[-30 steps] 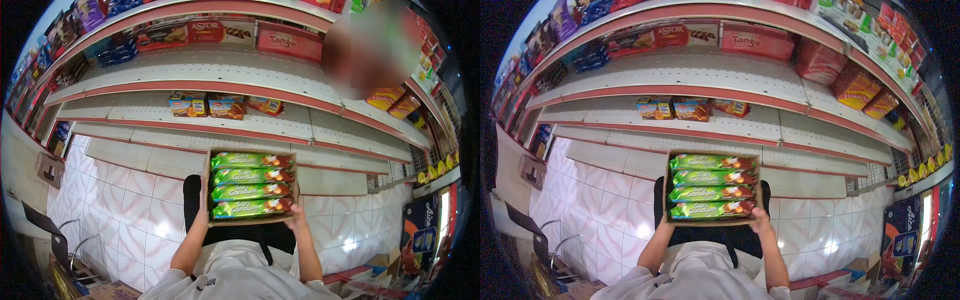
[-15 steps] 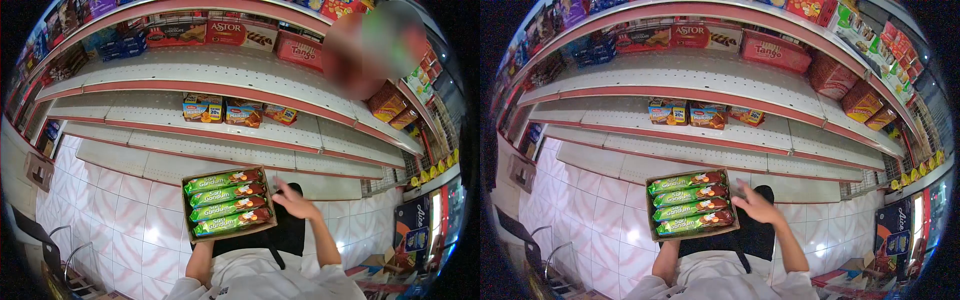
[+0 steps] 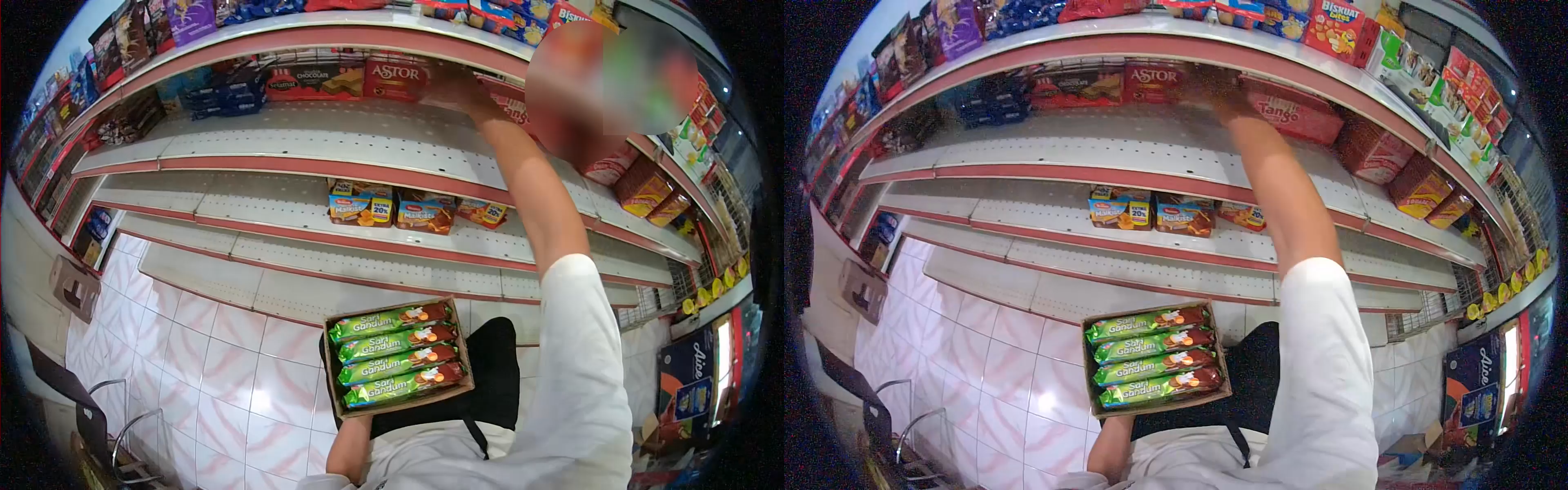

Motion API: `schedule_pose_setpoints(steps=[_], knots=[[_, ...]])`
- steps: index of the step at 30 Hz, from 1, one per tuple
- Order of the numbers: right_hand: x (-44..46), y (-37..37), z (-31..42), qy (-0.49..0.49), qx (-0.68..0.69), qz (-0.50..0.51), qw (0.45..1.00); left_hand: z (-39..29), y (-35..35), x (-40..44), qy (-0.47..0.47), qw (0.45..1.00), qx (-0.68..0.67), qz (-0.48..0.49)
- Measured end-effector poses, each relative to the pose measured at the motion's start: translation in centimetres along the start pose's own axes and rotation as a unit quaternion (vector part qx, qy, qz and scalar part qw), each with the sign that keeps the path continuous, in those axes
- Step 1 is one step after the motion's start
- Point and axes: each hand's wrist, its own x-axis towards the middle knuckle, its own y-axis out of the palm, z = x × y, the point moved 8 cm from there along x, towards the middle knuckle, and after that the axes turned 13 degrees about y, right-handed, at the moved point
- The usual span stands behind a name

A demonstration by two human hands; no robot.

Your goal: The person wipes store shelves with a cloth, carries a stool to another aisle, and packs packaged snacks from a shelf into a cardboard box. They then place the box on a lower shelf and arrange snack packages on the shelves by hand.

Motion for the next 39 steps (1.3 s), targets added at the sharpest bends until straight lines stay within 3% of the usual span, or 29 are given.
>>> schedule_pose_setpoints(steps=[2, 3, 5, 12, 18, 25, 29, 35, 37, 38, 39], knots=[[0.8, 1.3, -0.9, 0.07, 0.019, 0.128, 0.989, -0.2, -0.1, 0.1, -0.001, 1.0, 0.001, -0.001], [1.1, 2.0, -1.1, 0.069, 0.021, 0.126, 0.989, -0.3, -0.2, 0.1, -0.002, 1.0, 0.0, -0.003], [1.4, 2.5, -0.9, 0.008, 0.023, 0.023, 0.999, -0.3, -0.3, 0.2, -0.005, 1.0, -0.002, -0.003], [2.2, 4.1, -3.0, 0.01, 0.115, 0.068, 0.991, -0.8, -0.4, 0.5, -0.007, 1.0, -0.003, 0.003], [1.5, -1.6, 0.7, -0.002, 0.189, 0.182, 0.965, -0.9, -0.4, 1.0, -0.005, 1.0, -0.003, 0.011], [1.6, 1.2, -0.3, 0.045, 0.131, 0.307, 0.942, -0.6, -0.1, 1.3, -0.001, 1.0, 0.001, 0.025], [0.7, 0.4, 0.4, 0.048, 0.164, 0.376, 0.911, -0.4, 0.2, 1.4, 0.006, 0.999, 0.005, 0.04], [-4.3, -1.3, 1.7, 0.104, 0.218, 0.551, 0.799, 0.3, 0.9, 1.2, 0.021, 0.998, -0.004, 0.061], [-5.1, -3.6, 1.3, 0.117, 0.135, 0.559, 0.809, 0.5, 1.1, 0.9, 0.027, 0.998, -0.007, 0.064], [-6.0, -4.4, 1.4, 0.133, 0.139, 0.605, 0.772, 0.7, 1.1, 0.8, 0.029, 0.997, -0.009, 0.066], [-6.8, -5.0, 1.4, 0.134, 0.138, 0.601, 0.776, 0.7, 1.3, 0.8, 0.032, 0.997, -0.009, 0.069]])
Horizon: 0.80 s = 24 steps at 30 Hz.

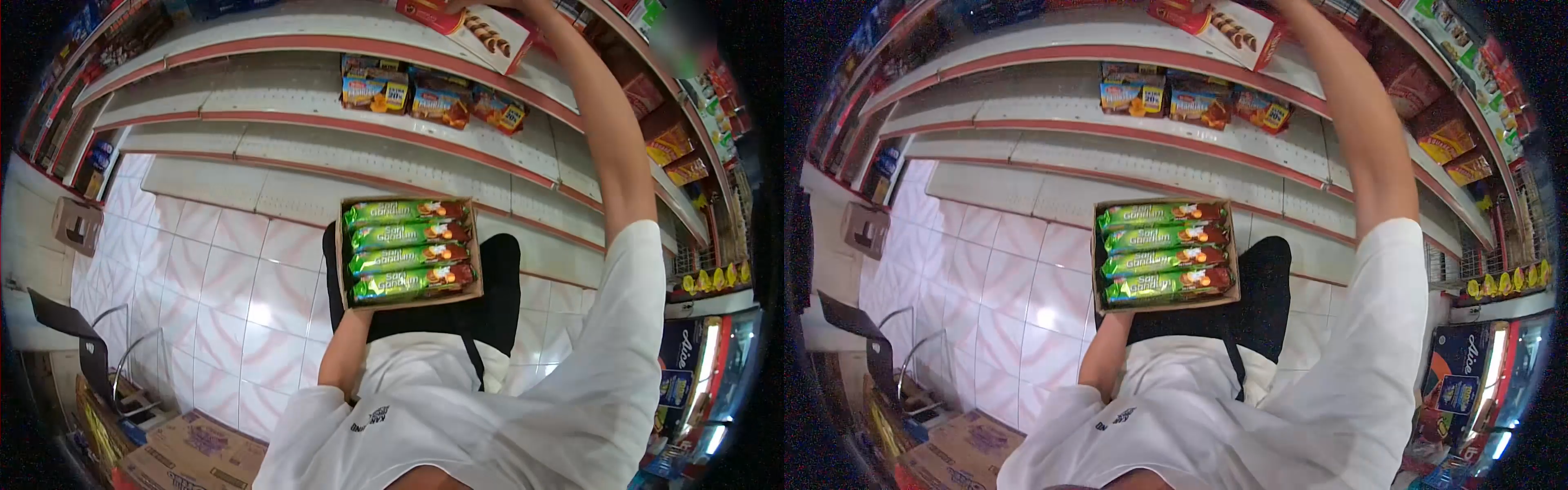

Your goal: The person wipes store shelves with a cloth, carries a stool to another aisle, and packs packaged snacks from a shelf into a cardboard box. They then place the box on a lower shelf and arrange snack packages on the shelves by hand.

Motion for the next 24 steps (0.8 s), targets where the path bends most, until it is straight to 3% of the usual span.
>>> schedule_pose_setpoints(steps=[1, 4, 6, 7, 9, 11, 12, 18, 20, 24], knots=[[-0.7, 0.6, -0.2, 0.001, -0.001, -0.006, 1.0, 0.2, 0.0, -0.2, 0.003, 1.0, 0.001, 0.0], [-7.4, 1.4, 1.9, -0.338, 0.018, 0.028, 0.94, 0.9, 0.0, -0.5, 0.006, 1.0, -0.001, 0.003], [-11.4, 3.2, 0.4, -0.005, 0.088, -0.024, 0.996, 1.2, 0.1, -0.6, 0.009, 1.0, -0.003, 0.005], [-13.7, 3.5, 0.2, -0.012, 0.102, -0.086, 0.991, 1.3, 0.1, -0.6, 0.011, 1.0, -0.003, 0.005], [-16.4, 5.1, 0.2, -0.048, 0.067, -0.057, 0.995, 1.6, 0.2, -0.4, 0.011, 1.0, -0.005, 0.007], [-16.6, 6.6, -2.7, -0.155, 0.053, -0.169, 0.972, 1.8, 0.2, -0.3, 0.014, 1.0, -0.006, 0.006], [-17.2, 8.9, -3.5, -0.119, 0.138, -0.05, 0.982, 1.9, 0.2, -0.2, 0.014, 1.0, -0.008, 0.006], [-17.3, 20.3, -3.6, -0.169, 0.174, 0.16, 0.957, 2.4, 0.4, 0.8, 0.018, 1.0, -0.005, 0.005], [-16.0, 24.9, -3.3, -0.142, 0.206, 0.317, 0.915, 2.6, 0.4, 1.1, 0.022, 1.0, -0.005, 0.003], [-13.0, 28.6, -2.5, -0.162, 0.19, 0.354, 0.901, 2.6, 0.5, 1.2, 0.032, 0.999, -0.01, 0.001]])
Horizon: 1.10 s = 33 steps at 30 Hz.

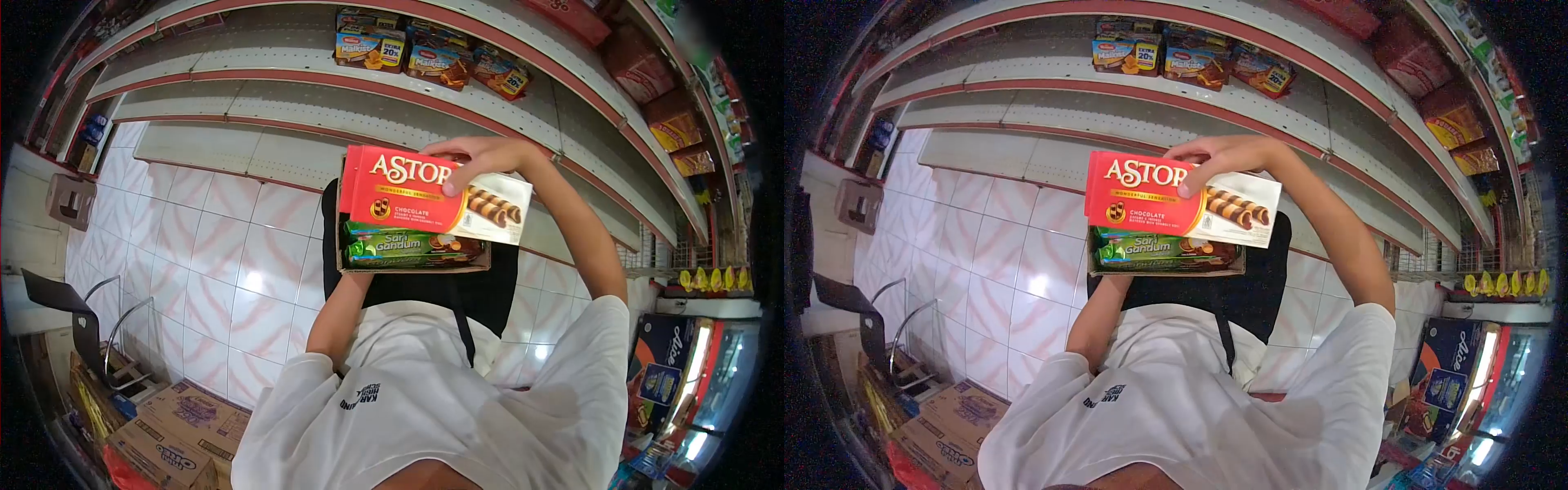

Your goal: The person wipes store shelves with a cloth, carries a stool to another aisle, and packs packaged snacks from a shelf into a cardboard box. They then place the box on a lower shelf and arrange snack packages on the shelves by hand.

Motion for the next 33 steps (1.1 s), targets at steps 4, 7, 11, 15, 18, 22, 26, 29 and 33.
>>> schedule_pose_setpoints(steps=[4, 7, 11, 15, 18, 22, 26, 29, 33], knots=[[2.0, 0.2, -0.5, 0.057, 0.038, 0.071, 0.995, -0.5, -0.3, 0.0, 0.009, 1.0, -0.003, -0.003], [3.0, -0.9, -0.2, 0.011, -0.047, 0.024, 0.999, -0.7, -0.5, -0.1, 0.01, 1.0, -0.008, -0.007], [1.8, -2.2, 1.2, -0.022, -0.173, -0.087, 0.981, -1.0, -0.9, -0.1, 0.014, 1.0, -0.01, -0.012], [0.5, -1.5, 2.1, -0.105, -0.203, -0.215, 0.949, -1.3, -1.0, 0.1, 0.018, 1.0, -0.015, -0.015], [-1.5, 0.9, 3.8, -0.138, -0.23, -0.305, 0.914, -1.5, -1.0, 0.4, 0.023, 1.0, -0.013, -0.015], [-3.1, 2.9, 5.5, -0.152, -0.378, -0.42, 0.811, -1.4, -0.9, 1.0, 0.019, 1.0, -0.013, -0.014], [-3.7, 2.8, 5.8, -0.18, -0.347, -0.419, 0.819, -1.1, -0.8, 1.1, 0.015, 1.0, -0.013, -0.012], [-5.4, 4.8, 6.6, -0.201, -0.348, -0.408, 0.82, -1.0, -0.6, 1.2, 0.015, 1.0, -0.013, -0.009], [-5.5, 9.5, 5.7, -0.179, -0.336, -0.324, 0.866, -0.5, -0.2, 1.2, 0.007, 1.0, -0.014, -0.005]])
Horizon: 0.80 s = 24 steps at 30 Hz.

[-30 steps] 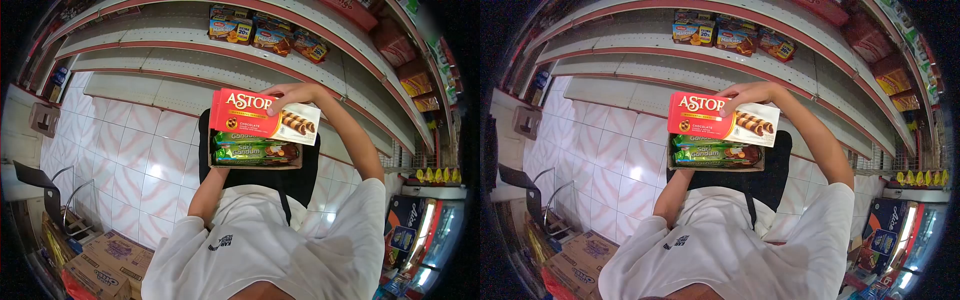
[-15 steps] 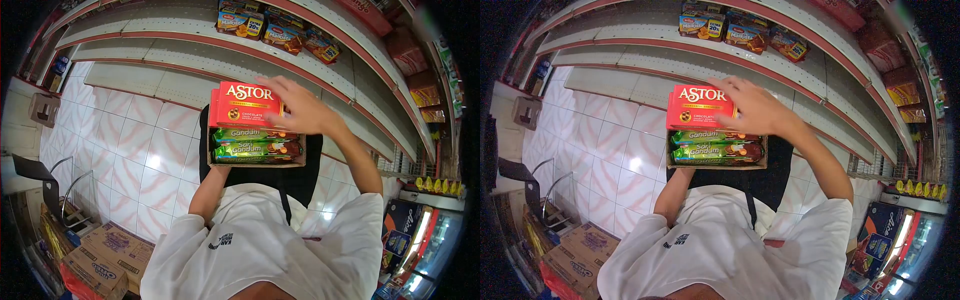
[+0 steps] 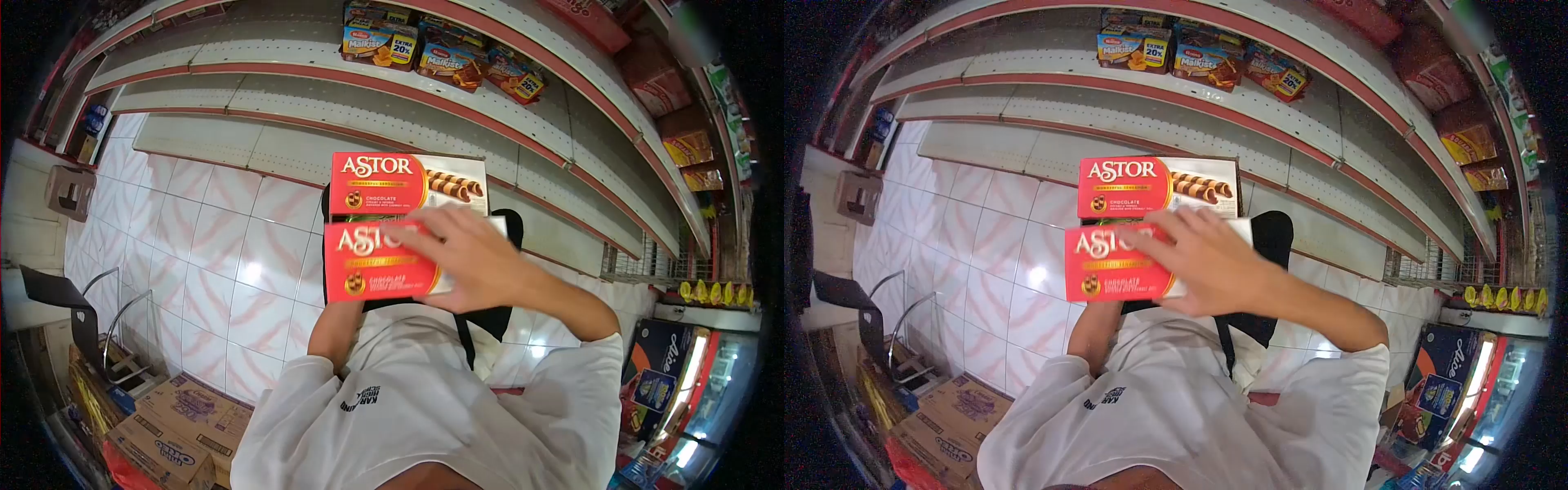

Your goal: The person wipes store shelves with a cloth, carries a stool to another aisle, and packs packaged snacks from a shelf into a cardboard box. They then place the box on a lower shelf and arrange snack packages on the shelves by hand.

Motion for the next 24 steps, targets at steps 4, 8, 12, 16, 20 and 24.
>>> schedule_pose_setpoints(steps=[4, 8, 12, 16, 20, 24], knots=[[-0.8, 2.4, -0.3, 0.028, -0.024, -0.03, 0.999, -0.1, -0.4, -0.5, -0.003, 1.0, 0.005, -0.007], [-1.5, 2.4, -0.6, 0.013, -0.051, -0.067, 0.996, -0.1, -2.1, -1.7, -0.002, 0.999, 0.016, -0.027], [-2.5, 2.8, -1.3, 0.025, -0.084, -0.092, 0.992, 0.6, -2.5, -1.9, -0.012, 0.999, 0.024, -0.037], [-2.7, 3.2, -2.5, 0.039, -0.072, -0.086, 0.993, 1.0, -2.5, -1.7, -0.018, 0.998, 0.035, -0.038], [-2.8, 3.5, -3.1, 0.033, -0.095, -0.078, 0.992, 1.0, -2.6, -1.6, -0.019, 0.998, 0.042, -0.038], [-2.6, 3.6, -3.3, 0.029, -0.094, -0.079, 0.992, 0.8, -2.7, -1.8, -0.017, 0.998, 0.044, -0.035]])
